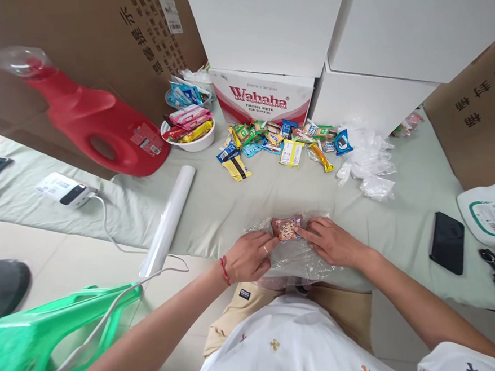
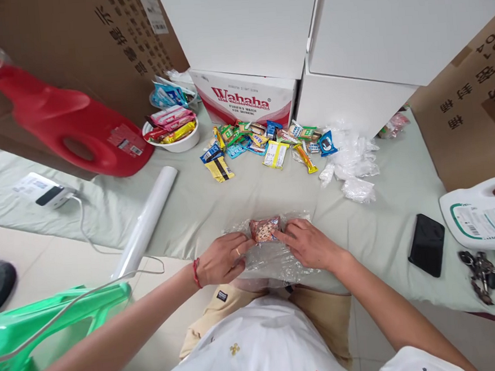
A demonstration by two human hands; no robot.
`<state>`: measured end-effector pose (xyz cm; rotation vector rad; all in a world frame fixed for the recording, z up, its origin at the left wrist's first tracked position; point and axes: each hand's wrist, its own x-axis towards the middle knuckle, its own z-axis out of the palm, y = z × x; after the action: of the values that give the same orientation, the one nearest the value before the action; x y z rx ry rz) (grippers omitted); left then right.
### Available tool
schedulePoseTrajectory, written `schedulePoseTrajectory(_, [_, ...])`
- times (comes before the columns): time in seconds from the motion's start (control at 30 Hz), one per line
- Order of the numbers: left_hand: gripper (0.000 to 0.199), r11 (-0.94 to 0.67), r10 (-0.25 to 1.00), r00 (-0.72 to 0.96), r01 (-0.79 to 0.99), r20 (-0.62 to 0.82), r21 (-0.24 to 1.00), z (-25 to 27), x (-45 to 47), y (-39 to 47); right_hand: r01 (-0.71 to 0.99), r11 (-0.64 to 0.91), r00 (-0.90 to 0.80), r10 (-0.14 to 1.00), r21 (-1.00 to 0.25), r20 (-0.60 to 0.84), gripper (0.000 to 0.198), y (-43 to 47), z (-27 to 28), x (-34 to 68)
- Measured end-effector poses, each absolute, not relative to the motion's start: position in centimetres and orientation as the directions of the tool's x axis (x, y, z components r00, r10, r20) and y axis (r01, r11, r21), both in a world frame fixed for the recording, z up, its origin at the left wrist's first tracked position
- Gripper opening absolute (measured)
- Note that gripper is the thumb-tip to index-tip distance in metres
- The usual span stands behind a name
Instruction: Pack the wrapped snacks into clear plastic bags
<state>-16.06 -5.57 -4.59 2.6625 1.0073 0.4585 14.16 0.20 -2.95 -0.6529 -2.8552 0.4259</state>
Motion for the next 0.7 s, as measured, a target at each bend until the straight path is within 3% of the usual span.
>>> schedulePoseTrajectory(0.1, [0.048,-0.676,0.724,0.67,0.641,0.165,0.364,-4.8,-15.5,-5.9,0.407,0.834,-0.851,0.494,-0.372,0.176,0.06,-1.5,-3.4,14.8])
schedulePoseTrajectory(0.23, [0.048,-0.656,0.739,0.669,0.689,0.078,0.309,-4.8,-14.9,-5.5,0.464,0.808,-0.786,0.565,-0.364,0.25,0.063,-5.3,-3.8,15.5])
schedulePoseTrajectory(0.4, [0.056,-0.601,0.766,0.642,0.703,0.024,0.38,-4.5,-14.8,-5.3,0.502,0.792,-0.769,0.592,-0.347,0.24,0.033,-9.0,-5.9,16.1])
schedulePoseTrajectory(0.53, [0.057,-0.536,0.789,0.614,0.718,-0.042,0.444,-3.4,-14.7,-4.9,0.491,0.732,-0.691,0.658,-0.472,0.301,0.028,-8.1,-4.8,15.6])
schedulePoseTrajectory(0.7, [0.051,-0.481,0.807,0.582,0.744,-0.099,0.464,-1.8,-14.3,-4.2,0.498,0.591,-0.591,0.767,-0.635,0.25,0.031,-2.8,-1.0,12.7])
